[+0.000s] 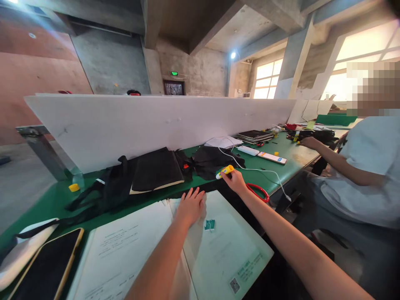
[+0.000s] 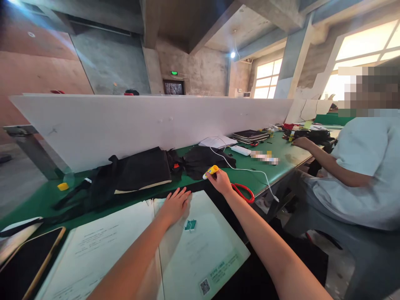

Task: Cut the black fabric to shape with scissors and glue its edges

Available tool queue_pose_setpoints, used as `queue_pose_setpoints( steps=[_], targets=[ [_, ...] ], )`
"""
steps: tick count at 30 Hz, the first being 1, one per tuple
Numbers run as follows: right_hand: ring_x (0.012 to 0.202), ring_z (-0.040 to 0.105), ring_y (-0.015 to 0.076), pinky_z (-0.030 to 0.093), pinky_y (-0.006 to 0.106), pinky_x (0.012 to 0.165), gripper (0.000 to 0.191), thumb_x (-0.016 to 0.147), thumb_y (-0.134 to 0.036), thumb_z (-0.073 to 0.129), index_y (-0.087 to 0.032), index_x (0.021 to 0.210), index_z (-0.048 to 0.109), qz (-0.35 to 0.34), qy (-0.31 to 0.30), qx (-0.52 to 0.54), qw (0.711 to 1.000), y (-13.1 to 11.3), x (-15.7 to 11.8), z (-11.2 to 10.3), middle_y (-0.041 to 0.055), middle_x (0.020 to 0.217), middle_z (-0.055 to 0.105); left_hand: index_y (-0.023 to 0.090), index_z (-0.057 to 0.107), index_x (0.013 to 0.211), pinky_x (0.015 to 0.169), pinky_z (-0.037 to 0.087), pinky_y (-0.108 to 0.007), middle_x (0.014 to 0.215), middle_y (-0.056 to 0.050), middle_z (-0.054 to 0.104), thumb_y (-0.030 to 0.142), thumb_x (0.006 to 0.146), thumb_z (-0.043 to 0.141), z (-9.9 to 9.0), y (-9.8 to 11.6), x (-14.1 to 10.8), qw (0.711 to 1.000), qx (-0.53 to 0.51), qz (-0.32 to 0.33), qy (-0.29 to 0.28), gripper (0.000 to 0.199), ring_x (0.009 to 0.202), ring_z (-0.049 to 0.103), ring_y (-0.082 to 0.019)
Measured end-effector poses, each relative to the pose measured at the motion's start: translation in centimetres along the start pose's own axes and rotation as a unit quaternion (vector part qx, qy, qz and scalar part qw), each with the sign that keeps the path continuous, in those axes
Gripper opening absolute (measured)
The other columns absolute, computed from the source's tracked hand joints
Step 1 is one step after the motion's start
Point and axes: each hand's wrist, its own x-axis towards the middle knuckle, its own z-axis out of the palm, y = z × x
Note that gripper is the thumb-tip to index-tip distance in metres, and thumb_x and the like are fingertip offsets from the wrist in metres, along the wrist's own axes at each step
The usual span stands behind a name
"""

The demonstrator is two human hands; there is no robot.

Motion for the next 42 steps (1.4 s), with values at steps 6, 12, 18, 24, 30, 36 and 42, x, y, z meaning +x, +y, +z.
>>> queue_pose_setpoints(
  steps=[6,12,18,24,30,36,42],
  targets=[
    [0.058,0.054,0.0129,0.033,0.023,0.056,0.036,0.081,-0.05,0.047,-0.019,0.066,0.056,-0.027,-0.056,-0.006,0.998,0.1,0.0,0.8,0.0013,0.063,0.06,0.029,0.034,0.136,0.105,0.023,-0.048,0.146,0.0,0.028,0.036,0.092,0.021,0.4,-0.2,0.1,1.0,-0.005,0.0,0.004,0.047,0.134,0.022,-0.025],
    [0.062,0.054,0.0159,0.028,0.025,0.055,0.017,0.076,-0.036,0.053,-0.02,0.074,0.057,0.001,-0.029,-0.051,0.998,0.0,-0.3,0.4,0.0033,0.071,0.062,0.03,0.033,0.136,0.105,0.024,-0.048,0.146,0.001,0.028,0.035,0.091,0.021,0.3,-0.2,0.1,1.0,0.001,0.003,0.007,0.047,0.134,0.023,-0.025],
    [0.09,0.055,0.0182,0.036,0.025,0.073,0.026,0.087,-0.034,0.039,-0.018,0.102,0.054,-0.021,0.005,-0.032,0.999,-0.9,-0.5,-0.5,0.0078,0.097,0.061,0.03,0.035,0.135,0.105,0.024,-0.047,0.146,0.001,0.028,0.034,0.091,0.021,0.6,-0.3,0.1,1.0,0.002,0.002,0.015,0.046,0.134,0.023,-0.024],
    [0.065,0.055,0.013,0.038,0.022,0.06,0.018,0.081,-0.036,0.049,-0.02,0.075,0.057,-0.063,-0.062,-0.017,0.996,-0.4,0.2,1.0,0.0004,0.074,0.06,0.029,0.034,0.135,0.105,0.024,-0.049,0.146,0.001,0.028,0.036,0.091,0.023,0.4,-0.4,0.1,1.0,-0.006,0.0,0.007,0.046,0.134,0.022,-0.025],
    [0.081,0.052,0.0215,0.036,0.031,0.075,0.015,0.081,-0.03,0.048,-0.017,0.082,0.056,-0.004,0.018,-0.054,0.998,0.3,0.4,0.6,0.0087,0.081,0.059,0.029,0.034,0.136,0.106,0.023,-0.048,0.146,0.002,0.027,0.036,0.091,0.022,0.5,-0.5,0.1,1.0,-0.012,0.0,0.006,0.047,0.134,0.022,-0.024],
    [0.102,0.047,0.0222,0.033,0.034,0.088,0.032,0.09,-0.033,0.033,-0.017,0.113,0.048,-0.027,0.06,-0.032,0.997,-0.5,0.2,-0.7,0.0117,0.107,0.054,0.03,0.038,0.133,0.105,0.024,-0.048,0.145,0.002,0.031,0.034,0.09,0.024,1.0,-0.5,0.2,0.999,-0.015,-0.002,0.032,0.046,0.133,0.025,-0.024],
    [0.075,0.053,0.0167,0.036,0.028,0.073,0.022,0.083,-0.038,0.048,-0.02,0.073,0.057,-0.096,-0.027,-0.033,0.994,-0.8,0.3,0.5,0.0023,0.073,0.059,0.029,0.037,0.134,0.105,0.024,-0.049,0.145,0.001,0.03,0.035,0.09,0.023,0.4,-0.3,0.1,1.0,-0.014,-0.003,0.018,0.046,0.134,0.024,-0.025]
  ],
)
